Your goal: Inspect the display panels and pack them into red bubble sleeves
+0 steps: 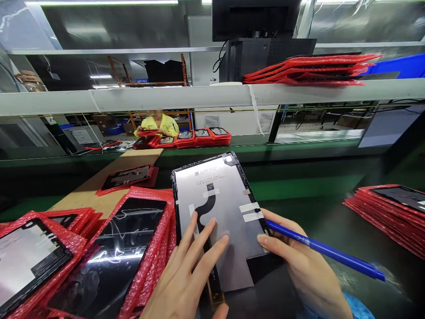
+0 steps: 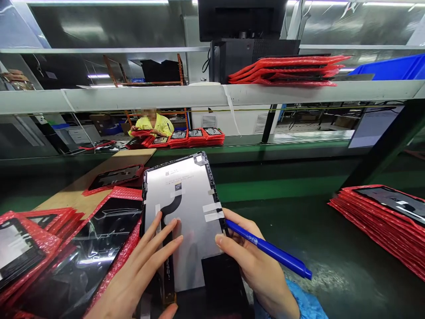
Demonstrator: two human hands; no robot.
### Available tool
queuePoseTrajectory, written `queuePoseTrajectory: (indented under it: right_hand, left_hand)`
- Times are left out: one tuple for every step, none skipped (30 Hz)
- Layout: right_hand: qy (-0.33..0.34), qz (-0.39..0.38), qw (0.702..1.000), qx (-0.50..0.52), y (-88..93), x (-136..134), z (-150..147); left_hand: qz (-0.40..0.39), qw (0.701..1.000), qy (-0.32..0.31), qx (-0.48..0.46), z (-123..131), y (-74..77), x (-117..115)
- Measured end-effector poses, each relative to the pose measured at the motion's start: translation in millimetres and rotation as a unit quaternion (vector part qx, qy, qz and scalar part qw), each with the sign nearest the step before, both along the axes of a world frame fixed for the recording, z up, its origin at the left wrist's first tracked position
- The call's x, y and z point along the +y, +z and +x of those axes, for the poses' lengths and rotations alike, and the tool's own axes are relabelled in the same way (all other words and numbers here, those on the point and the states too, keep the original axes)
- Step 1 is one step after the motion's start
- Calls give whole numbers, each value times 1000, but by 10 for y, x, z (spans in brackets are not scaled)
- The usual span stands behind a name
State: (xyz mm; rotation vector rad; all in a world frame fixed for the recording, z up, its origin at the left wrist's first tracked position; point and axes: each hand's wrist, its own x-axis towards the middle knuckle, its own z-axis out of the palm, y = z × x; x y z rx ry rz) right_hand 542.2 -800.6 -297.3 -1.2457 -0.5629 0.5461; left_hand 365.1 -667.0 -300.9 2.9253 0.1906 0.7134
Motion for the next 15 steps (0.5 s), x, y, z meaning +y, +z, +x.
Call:
queuePoseTrajectory:
  right_hand:
    - [-5,-2,1000,-1,-3,-5,-4]
    - [-10,-6,1000,0,-4,-10,-8]
    - [-16,-11,1000,4,-3,-16,-13]
    - [-19,-15,1000,11,1,-21,-19]
    - [-23,-17,999,16,8,-24,-26]
    - [-28,-16,999,20,16,-26,-35]
    - [-31,-16,999,23,26,-27,-45]
    - [-30,-16,999,25,36,-27,-55]
    - [-30,-16,999,25,45,-26,-66]
    - [-31,-17,999,24,54,-25,-76]
    - [-31,-18,999,24,63,-23,-87]
    - [-31,-19,999,26,70,-20,-96]
    - [-34,-17,999,29,76,-17,-104]
    - [-37,-16,999,32,80,-14,-112]
    - [-40,-16,998,36,81,-10,-117]
  left_hand:
    - [-2,1000,-1,-3,2,-8,6]
    - [-8,1000,-4,-5,4,-16,12]
    - [-19,1000,-8,-6,6,-22,16]
    - [-33,999,-14,-7,8,-28,20]
    - [-47,999,-20,-9,10,-32,23]
    - [-62,998,-26,-9,11,-36,24]
    - [-75,997,-31,-9,11,-38,25]
    - [-86,996,-35,-8,10,-39,25]
    - [-94,995,-36,-7,8,-40,24]
    - [-99,994,-37,-5,5,-39,24]
    - [-104,994,-38,-2,0,-38,26]
    - [-107,993,-38,2,-6,-36,30]
    - [-111,993,-35,8,-15,-32,36]
    - [-115,993,-33,16,-25,-27,45]
    - [-121,992,-32,25,-36,-20,54]
